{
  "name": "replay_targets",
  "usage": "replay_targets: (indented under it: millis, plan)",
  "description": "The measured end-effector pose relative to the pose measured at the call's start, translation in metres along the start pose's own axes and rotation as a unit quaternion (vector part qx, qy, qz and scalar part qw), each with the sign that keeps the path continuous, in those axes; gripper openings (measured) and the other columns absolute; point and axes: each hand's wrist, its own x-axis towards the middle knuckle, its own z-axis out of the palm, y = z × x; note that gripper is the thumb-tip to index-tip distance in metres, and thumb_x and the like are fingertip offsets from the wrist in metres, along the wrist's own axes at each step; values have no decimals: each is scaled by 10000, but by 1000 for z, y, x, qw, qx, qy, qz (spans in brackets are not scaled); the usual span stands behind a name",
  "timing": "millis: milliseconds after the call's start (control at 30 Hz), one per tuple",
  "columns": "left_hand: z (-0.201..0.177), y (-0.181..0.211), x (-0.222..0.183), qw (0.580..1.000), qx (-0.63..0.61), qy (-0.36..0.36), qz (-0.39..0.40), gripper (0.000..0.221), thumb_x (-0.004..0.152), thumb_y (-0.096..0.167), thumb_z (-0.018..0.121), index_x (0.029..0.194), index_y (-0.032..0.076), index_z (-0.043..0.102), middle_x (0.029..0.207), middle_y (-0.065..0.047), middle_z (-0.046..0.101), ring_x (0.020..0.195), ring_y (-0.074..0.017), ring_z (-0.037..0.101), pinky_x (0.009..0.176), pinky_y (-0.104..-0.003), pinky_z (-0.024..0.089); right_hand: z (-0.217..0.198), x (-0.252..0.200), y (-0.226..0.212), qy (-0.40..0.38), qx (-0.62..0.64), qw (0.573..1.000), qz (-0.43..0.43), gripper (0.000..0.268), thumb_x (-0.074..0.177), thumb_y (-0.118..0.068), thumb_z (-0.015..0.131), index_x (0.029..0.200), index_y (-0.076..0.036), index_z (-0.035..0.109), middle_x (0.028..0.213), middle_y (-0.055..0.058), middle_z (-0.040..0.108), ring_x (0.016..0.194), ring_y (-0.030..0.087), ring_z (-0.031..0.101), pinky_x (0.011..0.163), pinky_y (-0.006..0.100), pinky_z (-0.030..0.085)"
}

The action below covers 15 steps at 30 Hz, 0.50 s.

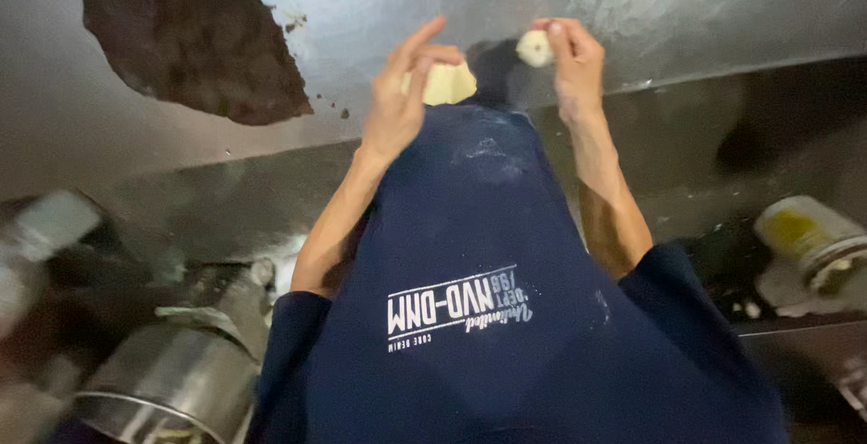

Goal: The person prepares individual pieces of dough by hand, pulling a small portion from a larger mass, flattening it against a metal table, folding it over, and placing the shaped piece into a group with others.

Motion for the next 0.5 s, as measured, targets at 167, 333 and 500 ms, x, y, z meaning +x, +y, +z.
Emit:
replay_targets:
  millis: [167,333,500]
  plan:
    - [-28,-32,-27,979,-17,175,-108,324,1149,214,427,1388,64,586,957,-45,697,991,-195,697,994,-403,583,-38,23,32,18,-246,968,-53,192,1029,-159,608,1168,-136,739,1331,141,453,1287,279,353,1127,497,392]
    - [-65,-41,-38,933,8,328,-150,254,1141,122,455,1329,20,592,902,-35,634,917,-166,675,933,-360,590,-9,74,57,47,-418,906,-42,215,1146,-205,566,1323,-233,685,1466,-5,493,1448,251,334,1289,518,238]
    - [-76,-39,-43,914,-77,386,-101,270,1156,118,393,1313,6,582,844,3,533,859,-143,586,930,-356,562,13,88,77,182,-580,740,-288,570,1151,-359,481,1643,-120,317,1620,189,271,1498,383,135,1194,624,46]
